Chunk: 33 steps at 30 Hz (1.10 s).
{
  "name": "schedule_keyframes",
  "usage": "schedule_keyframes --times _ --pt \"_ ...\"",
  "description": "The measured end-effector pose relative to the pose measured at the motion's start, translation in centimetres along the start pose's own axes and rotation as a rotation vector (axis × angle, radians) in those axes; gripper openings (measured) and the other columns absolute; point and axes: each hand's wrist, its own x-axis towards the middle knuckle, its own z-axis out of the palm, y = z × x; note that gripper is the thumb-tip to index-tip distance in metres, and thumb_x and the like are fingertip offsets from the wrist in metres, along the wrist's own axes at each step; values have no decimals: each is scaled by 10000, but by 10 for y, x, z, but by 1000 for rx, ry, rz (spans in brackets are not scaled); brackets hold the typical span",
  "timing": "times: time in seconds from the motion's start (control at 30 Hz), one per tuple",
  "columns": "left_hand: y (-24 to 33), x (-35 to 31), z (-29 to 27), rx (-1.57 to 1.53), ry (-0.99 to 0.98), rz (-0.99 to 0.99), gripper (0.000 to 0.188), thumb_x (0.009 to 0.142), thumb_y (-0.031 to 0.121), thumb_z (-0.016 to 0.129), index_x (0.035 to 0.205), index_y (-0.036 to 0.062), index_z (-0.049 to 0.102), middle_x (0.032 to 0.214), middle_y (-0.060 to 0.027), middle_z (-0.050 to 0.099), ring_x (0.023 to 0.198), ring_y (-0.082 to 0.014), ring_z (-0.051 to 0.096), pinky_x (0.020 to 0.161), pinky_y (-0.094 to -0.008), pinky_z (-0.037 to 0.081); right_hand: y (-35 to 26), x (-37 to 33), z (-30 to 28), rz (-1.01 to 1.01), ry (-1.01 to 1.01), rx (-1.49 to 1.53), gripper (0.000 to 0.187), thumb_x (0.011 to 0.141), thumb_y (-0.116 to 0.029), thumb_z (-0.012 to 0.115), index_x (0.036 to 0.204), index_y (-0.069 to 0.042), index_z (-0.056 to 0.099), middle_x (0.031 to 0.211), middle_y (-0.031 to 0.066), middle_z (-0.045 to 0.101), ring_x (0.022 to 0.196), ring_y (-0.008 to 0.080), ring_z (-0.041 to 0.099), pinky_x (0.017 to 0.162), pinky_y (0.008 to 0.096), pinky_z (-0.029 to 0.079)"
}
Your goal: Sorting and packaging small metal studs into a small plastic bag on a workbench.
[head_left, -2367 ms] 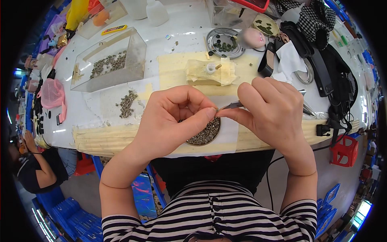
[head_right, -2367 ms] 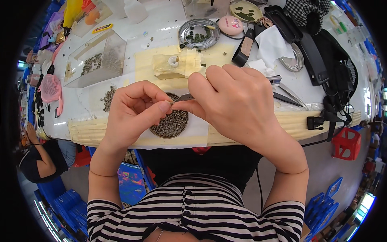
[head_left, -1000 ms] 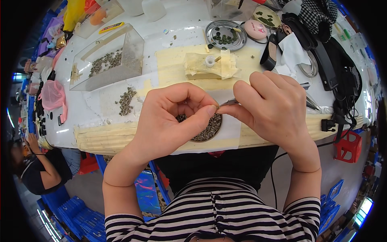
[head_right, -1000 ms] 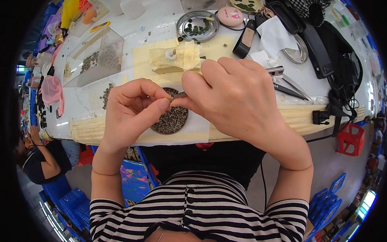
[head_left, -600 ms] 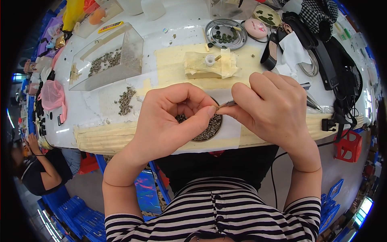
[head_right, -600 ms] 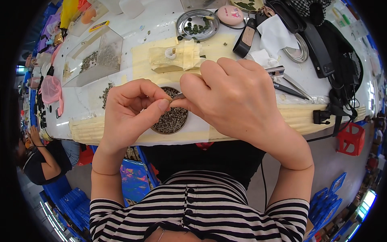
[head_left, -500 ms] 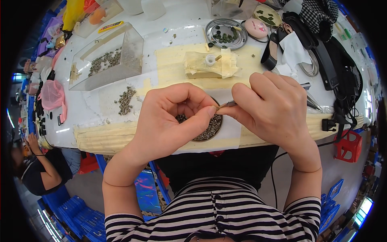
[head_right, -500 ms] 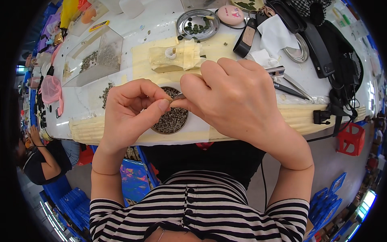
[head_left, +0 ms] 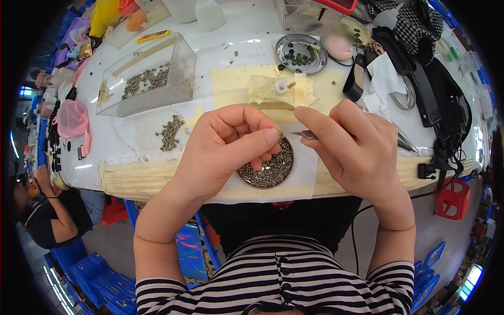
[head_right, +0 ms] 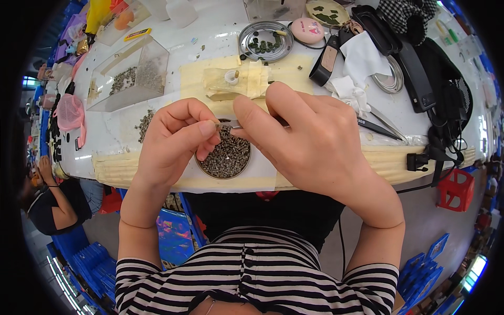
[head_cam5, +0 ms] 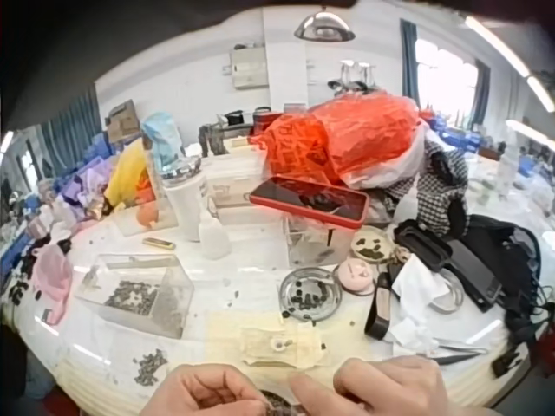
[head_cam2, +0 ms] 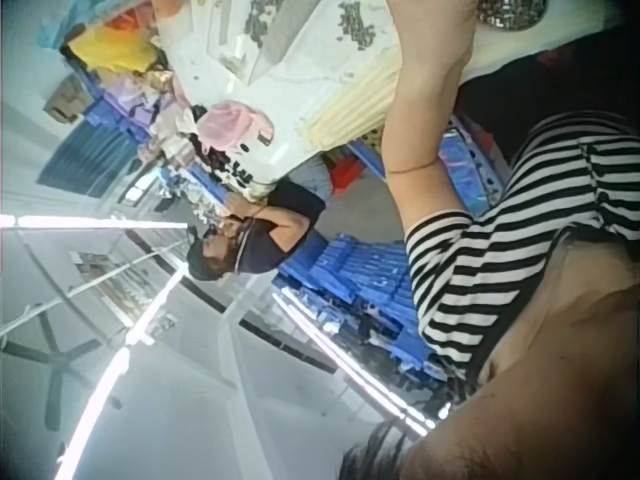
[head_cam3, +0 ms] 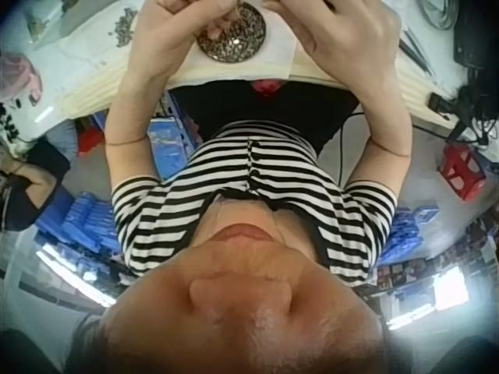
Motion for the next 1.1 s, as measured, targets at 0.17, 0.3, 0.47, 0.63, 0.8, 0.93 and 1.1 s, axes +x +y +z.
schedule_keyframes --times 0.17,0.3,0.47,0.63,0.8,0.93,1.1 --pt "-1 0 0 -21 20 16 106 917 125 661 936 25 636 785 -35 679 642 -42 587 574 -182 461 0 5 0 31 -34 229 489 789 -122 727 1274 -110 673 686 30 485 603 196 493 532 322 404" --pt "-2 0 -4 -64 -39 35 131 920 124 687 970 5 662 852 -54 694 684 -48 588 637 -187 484 -2 6 0 20 -60 233 482 754 -76 738 1233 -111 696 656 28 470 607 199 451 541 332 393" --pt "-4 -1 -4 -50 -31 58 124 918 115 688 969 5 663 853 -55 695 679 -45 588 631 -185 484 0 5 1 9 -61 246 475 746 -69 737 1216 -122 708 644 25 451 591 199 427 526 336 379" --pt "-4 -1 -4 -35 -22 64 114 918 105 686 964 4 662 846 -55 696 675 -42 589 621 -182 483 0 6 -2 -2 -65 194 498 732 -69 740 1222 -153 711 629 20 408 583 192 419 508 331 367" --pt "-4 0 -3 -34 -19 62 106 917 97 686 958 3 662 836 -56 696 668 -43 589 618 -184 485 1 5 0 -15 -55 166 513 722 -70 740 1225 -164 712 626 17 395 576 187 412 499 327 361" --pt "-4 0 -3 -46 -25 55 106 915 97 688 952 1 661 835 -56 696 667 -44 590 617 -184 485 1 5 1 -17 -44 175 512 721 -69 741 1224 -166 713 623 16 395 574 185 411 496 325 359" --pt "-4 -1 -4 -45 -25 44 112 914 101 691 949 0 661 834 -56 696 669 -46 592 619 -186 486 0 5 0 -10 -54 189 506 726 -69 743 1221 -168 715 617 15 401 571 183 415 496 322 361"
